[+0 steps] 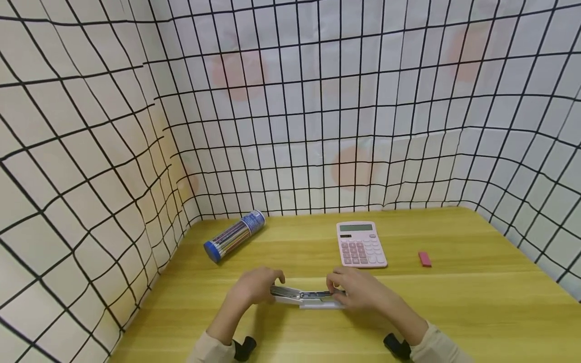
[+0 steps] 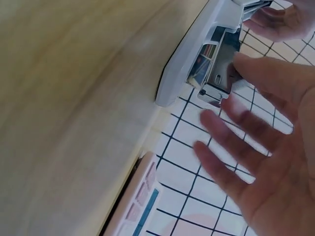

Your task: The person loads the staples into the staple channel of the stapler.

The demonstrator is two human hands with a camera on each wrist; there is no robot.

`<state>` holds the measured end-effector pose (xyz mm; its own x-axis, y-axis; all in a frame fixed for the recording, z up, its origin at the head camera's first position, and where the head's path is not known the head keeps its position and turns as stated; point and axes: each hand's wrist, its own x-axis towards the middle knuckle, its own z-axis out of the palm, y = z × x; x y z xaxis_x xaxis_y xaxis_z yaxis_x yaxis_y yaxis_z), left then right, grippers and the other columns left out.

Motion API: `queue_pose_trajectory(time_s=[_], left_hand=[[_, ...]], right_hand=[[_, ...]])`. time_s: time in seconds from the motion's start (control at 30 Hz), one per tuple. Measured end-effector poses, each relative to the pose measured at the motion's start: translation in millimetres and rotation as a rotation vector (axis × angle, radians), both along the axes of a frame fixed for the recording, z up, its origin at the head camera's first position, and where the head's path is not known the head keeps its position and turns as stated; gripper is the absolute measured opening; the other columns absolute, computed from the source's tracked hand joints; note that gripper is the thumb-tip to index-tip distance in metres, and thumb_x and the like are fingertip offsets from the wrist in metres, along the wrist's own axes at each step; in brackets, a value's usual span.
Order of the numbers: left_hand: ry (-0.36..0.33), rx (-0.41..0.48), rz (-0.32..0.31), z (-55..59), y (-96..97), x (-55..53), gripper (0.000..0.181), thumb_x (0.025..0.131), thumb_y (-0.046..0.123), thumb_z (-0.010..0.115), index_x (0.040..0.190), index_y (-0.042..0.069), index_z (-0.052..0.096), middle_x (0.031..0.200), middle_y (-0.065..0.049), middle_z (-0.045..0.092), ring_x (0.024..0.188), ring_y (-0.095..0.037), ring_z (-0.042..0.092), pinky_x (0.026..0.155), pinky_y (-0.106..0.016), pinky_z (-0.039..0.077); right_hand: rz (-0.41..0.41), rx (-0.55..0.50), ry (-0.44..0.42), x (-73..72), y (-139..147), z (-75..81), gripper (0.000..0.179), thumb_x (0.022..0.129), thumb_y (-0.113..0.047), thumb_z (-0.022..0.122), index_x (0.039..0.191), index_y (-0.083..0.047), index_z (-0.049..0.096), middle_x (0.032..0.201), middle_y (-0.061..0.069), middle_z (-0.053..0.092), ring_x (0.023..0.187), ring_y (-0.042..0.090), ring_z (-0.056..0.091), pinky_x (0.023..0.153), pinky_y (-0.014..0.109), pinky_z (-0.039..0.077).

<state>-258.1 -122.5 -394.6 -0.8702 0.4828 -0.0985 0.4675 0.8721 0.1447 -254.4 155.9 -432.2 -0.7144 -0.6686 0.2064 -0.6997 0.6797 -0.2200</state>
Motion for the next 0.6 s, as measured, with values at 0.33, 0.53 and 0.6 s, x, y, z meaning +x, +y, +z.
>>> queue_pose_trajectory(time_s=[0.33, 0.53, 0.6], left_hand=[[0.021, -0.033, 0.003, 5.0, 1.2, 1.9, 0.042, 0.072, 0.015, 0.085, 0.111, 0.018, 0.068, 0.102, -0.002, 0.071, 0.087, -0.016, 0.064, 0.069, -0.036, 0.051], [0.038, -0.05, 0.008, 5.9, 0.5, 3.1, 0.04, 0.071, 0.014, 0.084, 0.108, 0.018, 0.069, 0.105, -0.002, 0.071, 0.091, -0.019, 0.065, 0.07, -0.038, 0.052], [0.027, -0.046, 0.008, 5.1, -0.3, 3.4, 0.039, 0.071, 0.015, 0.084, 0.107, 0.017, 0.069, 0.105, -0.002, 0.072, 0.091, -0.019, 0.065, 0.071, -0.037, 0.053]], right_hand=[[-0.05, -0.176, -0.065, -5.7, 20.1, 20.2, 0.021, 0.08, -0.011, 0.075, 0.097, -0.015, 0.062, 0.08, -0.007, 0.063, 0.073, 0.007, 0.057, 0.066, 0.025, 0.05], [-0.15, 0.032, -0.326, -5.9, 36.2, 15.6, 0.026, 0.073, 0.0, 0.072, 0.088, -0.017, 0.06, 0.074, -0.006, 0.057, 0.067, 0.007, 0.049, 0.059, 0.024, 0.042], [-0.161, 0.049, -0.372, -5.5, 37.4, 12.1, 0.026, 0.072, -0.001, 0.073, 0.087, -0.017, 0.059, 0.075, -0.005, 0.058, 0.068, 0.008, 0.05, 0.061, 0.025, 0.043]])
